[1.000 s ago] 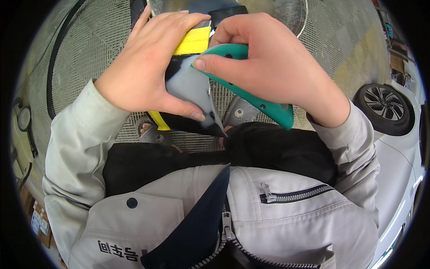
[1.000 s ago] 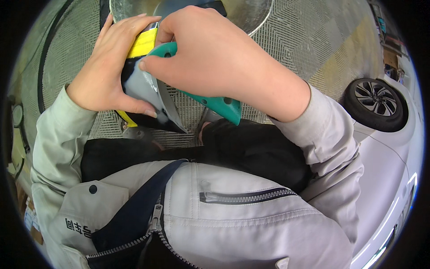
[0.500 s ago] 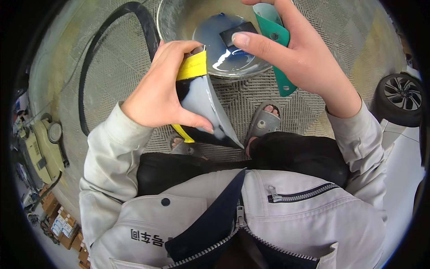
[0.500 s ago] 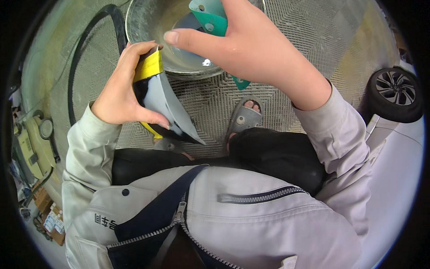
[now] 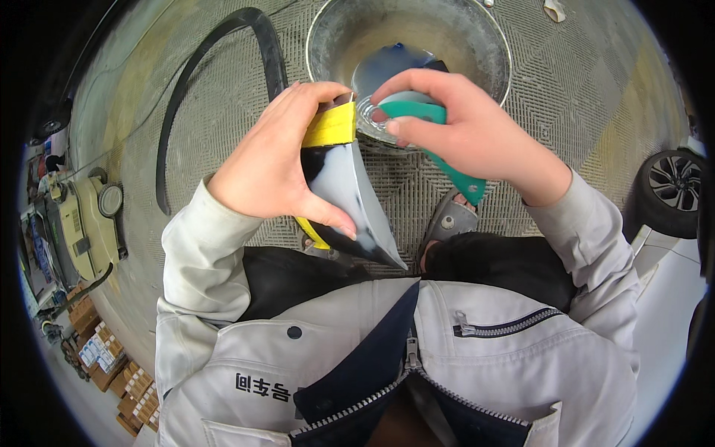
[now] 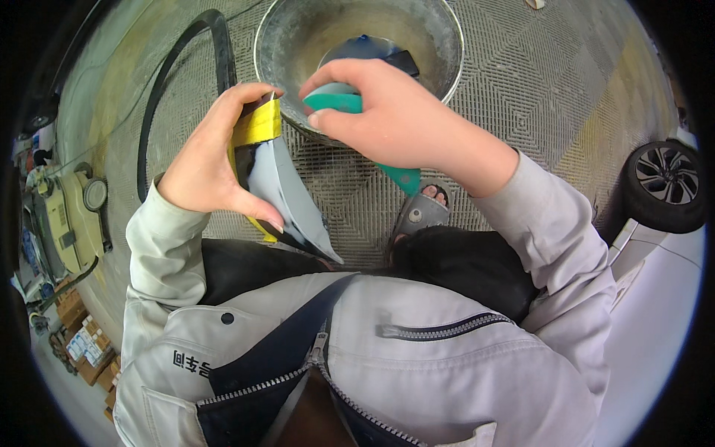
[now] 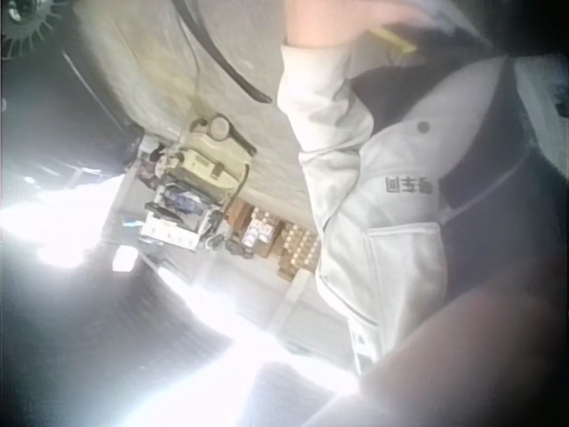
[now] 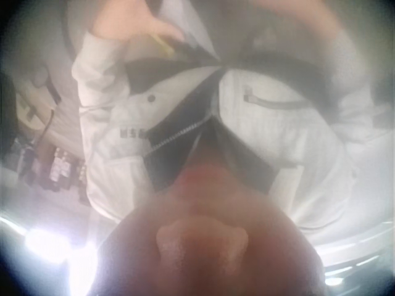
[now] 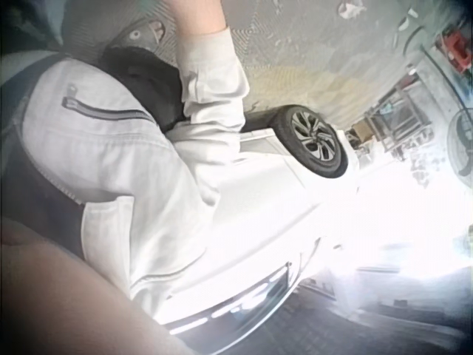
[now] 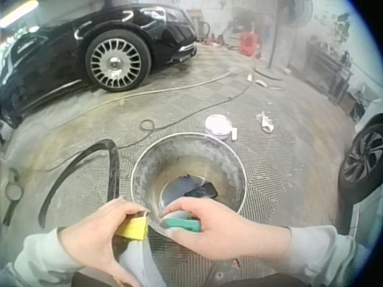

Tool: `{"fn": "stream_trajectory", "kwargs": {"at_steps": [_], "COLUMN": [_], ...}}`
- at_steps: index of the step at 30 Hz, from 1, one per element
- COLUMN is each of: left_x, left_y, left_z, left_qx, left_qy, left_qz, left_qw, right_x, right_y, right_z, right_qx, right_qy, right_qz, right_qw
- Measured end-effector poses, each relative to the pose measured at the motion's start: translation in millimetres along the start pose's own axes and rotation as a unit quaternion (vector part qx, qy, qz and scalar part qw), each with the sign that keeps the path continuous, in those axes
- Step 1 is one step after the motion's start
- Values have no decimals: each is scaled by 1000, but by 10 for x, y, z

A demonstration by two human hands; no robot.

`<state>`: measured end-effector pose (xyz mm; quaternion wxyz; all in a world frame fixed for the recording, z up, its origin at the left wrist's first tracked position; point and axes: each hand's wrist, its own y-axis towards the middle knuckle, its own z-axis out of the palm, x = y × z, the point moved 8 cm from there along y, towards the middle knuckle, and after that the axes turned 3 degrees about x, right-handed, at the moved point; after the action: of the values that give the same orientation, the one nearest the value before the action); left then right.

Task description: The person sands a small, taped car part using a green sanding block. They repeatedly rub the block over the surface and dip it into a metal bowl of water to rinse it.

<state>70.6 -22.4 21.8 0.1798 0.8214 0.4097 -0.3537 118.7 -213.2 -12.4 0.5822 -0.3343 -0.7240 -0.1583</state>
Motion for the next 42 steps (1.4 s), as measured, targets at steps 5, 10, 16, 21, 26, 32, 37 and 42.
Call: {"fn": "stream_trajectory", "kwargs": {"at_steps": [5,10,16,21,26,32,37,42], "left_x": [1,-15,30,110,155,247,308,323], "left_y": [-35,-123,-136,-77,76,250,300,292], "left_z": [-10,-130,-180,-165,-12,314,463,446], "left_qx": [-21,-39,-90,-183,-203,-210,-227,-256], "left_qy": [-30,-83,-104,-77,22,49,88,74], "left_qz": [-6,-2,18,28,44,65,68,79], "left_qw": [999,996,990,980,978,974,967,961], "right_x": [66,280,467,570,528,302,221,201], "right_y": [46,2,-39,-33,-46,-67,-135,-335], "right_z": [29,-24,35,54,-166,-385,-406,-760], "right_qx": [7,-17,-13,-99,-134,-110,-87,-245], "right_qy": [-28,-15,-39,-117,-188,-229,-224,-163], "right_qz": [-46,-80,-208,-314,-283,-200,-172,-213], "right_qw": [999,997,977,937,931,946,955,932]}}
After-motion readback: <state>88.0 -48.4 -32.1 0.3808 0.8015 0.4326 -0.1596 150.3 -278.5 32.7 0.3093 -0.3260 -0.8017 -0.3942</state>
